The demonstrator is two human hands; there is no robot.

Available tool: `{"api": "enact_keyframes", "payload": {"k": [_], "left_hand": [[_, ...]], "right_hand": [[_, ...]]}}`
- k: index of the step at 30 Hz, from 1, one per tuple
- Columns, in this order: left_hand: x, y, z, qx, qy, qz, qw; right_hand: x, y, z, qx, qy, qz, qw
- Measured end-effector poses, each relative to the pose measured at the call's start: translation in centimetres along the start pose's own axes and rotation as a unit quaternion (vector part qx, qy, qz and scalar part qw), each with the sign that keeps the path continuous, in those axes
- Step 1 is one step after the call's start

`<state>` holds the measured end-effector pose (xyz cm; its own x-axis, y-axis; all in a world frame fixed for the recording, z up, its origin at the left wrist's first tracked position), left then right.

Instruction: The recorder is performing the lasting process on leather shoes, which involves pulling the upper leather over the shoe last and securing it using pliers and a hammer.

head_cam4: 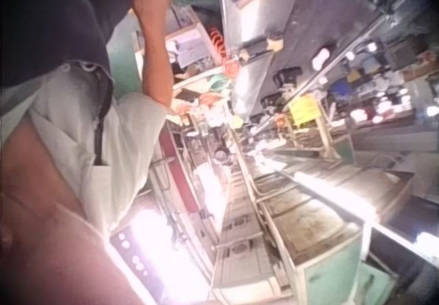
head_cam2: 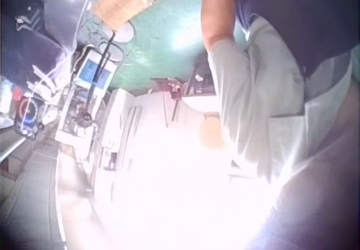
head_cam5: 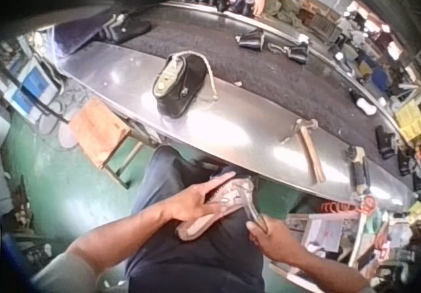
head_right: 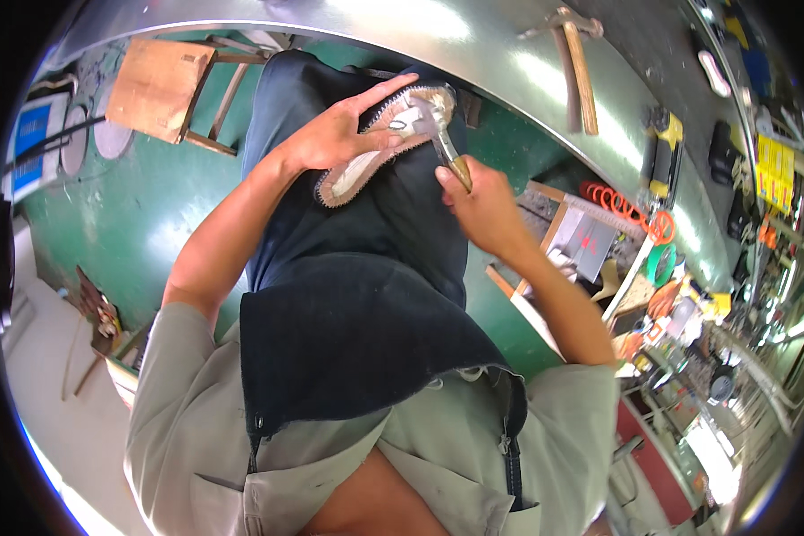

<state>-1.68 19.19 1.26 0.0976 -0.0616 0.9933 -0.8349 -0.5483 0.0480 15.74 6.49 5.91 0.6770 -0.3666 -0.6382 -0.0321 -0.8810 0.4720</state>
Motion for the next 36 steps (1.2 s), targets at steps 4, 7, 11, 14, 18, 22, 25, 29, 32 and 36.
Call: {"api": "enact_keyframes", "payload": {"k": [4,7,11,14,18,22,25,29,32,36], "left_hand": [[0.2,-0.4,0.7,-0.037,0.015,-0.014,0.999],[0.0,0.0,0.2,-0.028,0.054,-0.042,0.997],[0.2,-0.1,-0.2,-0.027,0.044,-0.043,0.998],[0.4,-0.5,-0.1,-0.028,0.041,-0.033,0.998],[0.0,-0.7,0.0,-0.015,0.024,-0.025,0.999],[0.3,0.2,0.0,-0.017,0.039,-0.050,0.998],[-0.5,0.0,-0.1,-0.009,0.096,-0.041,0.995],[0.4,0.0,1.9,-0.032,0.028,0.007,0.999],[0.5,0.6,0.9,-0.010,0.067,-0.033,0.997],[-0.1,0.3,-0.2,0.007,0.101,-0.017,0.995]], "right_hand": [[-5.5,-0.6,-2.0,0.179,-0.346,-0.073,0.918],[-5.8,-0.7,-4.4,0.114,-0.165,-0.042,0.979],[-2.2,-0.8,-5.5,0.034,0.184,-0.038,0.982],[-2.4,-0.7,-5.7,-0.020,0.268,-0.011,0.963],[-3.2,-1.0,-6.0,-0.009,0.308,-0.011,0.951],[-2.9,-1.0,-4.4,0.017,0.276,-0.069,0.959],[-0.1,-0.9,-0.2,-0.028,-0.098,0.043,0.994],[-5.1,-2.4,-0.7,0.176,-0.417,-0.069,0.889],[-6.7,-2.4,-2.6,0.108,-0.331,-0.030,0.937],[-2.5,0.9,-1.7,-0.036,-0.260,0.116,0.958]]}}
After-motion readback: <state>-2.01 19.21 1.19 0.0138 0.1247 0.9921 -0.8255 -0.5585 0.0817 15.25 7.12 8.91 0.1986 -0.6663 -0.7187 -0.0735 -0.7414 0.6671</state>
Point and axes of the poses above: each hand's wrist, its own y-axis away from the middle knuckle, its own z-axis out of the palm, x = y × z, the point moved 5 cm from there along -y, towards the middle knuckle, and after that the axes turned 2 degrees about z, right-handed, at the moved point
